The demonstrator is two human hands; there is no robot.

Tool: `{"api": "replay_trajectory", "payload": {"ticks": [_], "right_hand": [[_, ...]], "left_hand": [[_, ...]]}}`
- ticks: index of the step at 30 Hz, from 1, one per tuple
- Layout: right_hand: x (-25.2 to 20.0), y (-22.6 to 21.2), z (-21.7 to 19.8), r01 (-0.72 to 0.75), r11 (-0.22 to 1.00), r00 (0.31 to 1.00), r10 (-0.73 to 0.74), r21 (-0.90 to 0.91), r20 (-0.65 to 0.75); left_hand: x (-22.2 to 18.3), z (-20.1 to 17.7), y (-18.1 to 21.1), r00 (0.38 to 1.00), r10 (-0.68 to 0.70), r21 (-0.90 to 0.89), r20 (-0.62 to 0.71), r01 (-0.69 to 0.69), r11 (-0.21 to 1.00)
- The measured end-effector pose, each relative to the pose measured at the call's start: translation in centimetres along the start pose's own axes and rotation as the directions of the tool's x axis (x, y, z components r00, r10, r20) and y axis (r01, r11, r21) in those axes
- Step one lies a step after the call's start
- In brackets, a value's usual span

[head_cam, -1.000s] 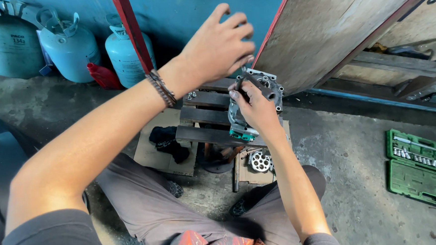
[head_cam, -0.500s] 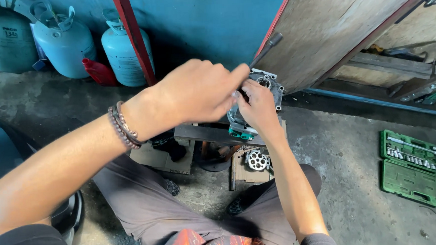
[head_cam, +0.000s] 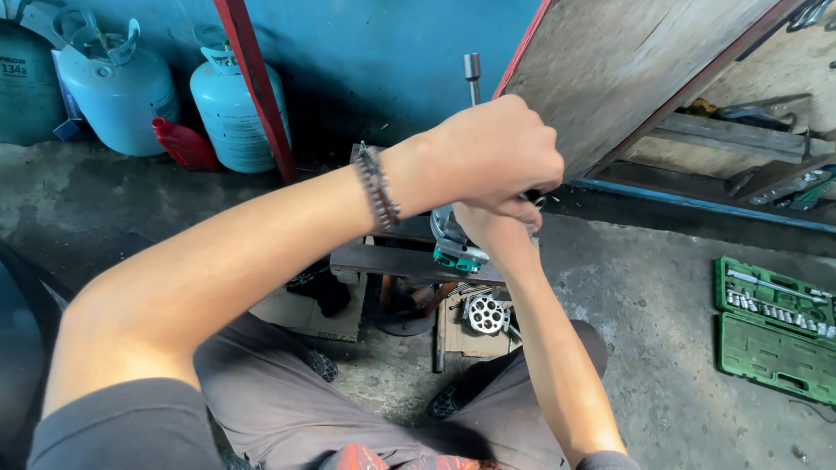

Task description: Disassembling a mechanical housing using a socket wrench and a hammer

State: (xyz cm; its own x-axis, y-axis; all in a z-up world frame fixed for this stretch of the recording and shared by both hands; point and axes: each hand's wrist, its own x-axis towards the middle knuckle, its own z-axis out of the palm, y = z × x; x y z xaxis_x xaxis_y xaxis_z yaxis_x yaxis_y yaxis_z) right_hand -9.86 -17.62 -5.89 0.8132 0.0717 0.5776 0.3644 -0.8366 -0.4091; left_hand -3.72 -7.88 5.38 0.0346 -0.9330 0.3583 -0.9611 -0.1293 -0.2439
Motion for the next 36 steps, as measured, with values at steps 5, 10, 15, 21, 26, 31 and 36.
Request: {"api": "replay_trajectory", "payload": {"ticks": [5, 10, 15, 21, 26, 31, 36], "right_hand": [[0.1, 0.4, 0.5, -0.2, 0.98, 0.961, 0.198, -0.007, 0.195], [0.6, -1.0, -0.8, 0.035, 0.982, 0.998, -0.043, 0.183, 0.037], [1.2, -2.5, -1.9, -0.126, 0.958, 0.988, 0.098, 0.258, 0.118], [0.9, -2.8, -1.9, -0.251, 0.923, 0.966, 0.221, 0.291, 0.132], [1.3, -3.4, -2.2, -0.058, 0.921, 0.998, 0.052, 0.386, 0.027], [0.3, 0.0, -0.3, -0.194, 0.951, 0.979, 0.173, 0.242, 0.105], [0.4, 1.8, -0.1, -0.314, 0.901, 0.941, 0.254, 0.299, 0.225]], "left_hand": [[3.2, 3.4, -2.0, 0.997, -0.075, -0.006, 0.009, 0.075, 0.997], [2.5, 1.3, -4.7, 0.973, -0.191, -0.108, -0.132, 0.177, 0.978], [1.4, 1.8, -6.9, 0.918, -0.393, -0.191, -0.055, 0.376, 0.907], [-3.9, 1.7, -8.5, 0.821, -0.506, 0.179, -0.264, 0.557, 0.811], [-8.7, -2.5, -5.2, 0.836, -0.543, 0.256, -0.074, 0.542, 0.8], [-8.2, -8.5, 1.0, 0.775, -0.566, -0.023, 0.28, 0.595, 0.804], [-6.5, -5.6, 2.3, 0.902, -0.405, 0.003, 0.152, 0.409, 0.913]]}}
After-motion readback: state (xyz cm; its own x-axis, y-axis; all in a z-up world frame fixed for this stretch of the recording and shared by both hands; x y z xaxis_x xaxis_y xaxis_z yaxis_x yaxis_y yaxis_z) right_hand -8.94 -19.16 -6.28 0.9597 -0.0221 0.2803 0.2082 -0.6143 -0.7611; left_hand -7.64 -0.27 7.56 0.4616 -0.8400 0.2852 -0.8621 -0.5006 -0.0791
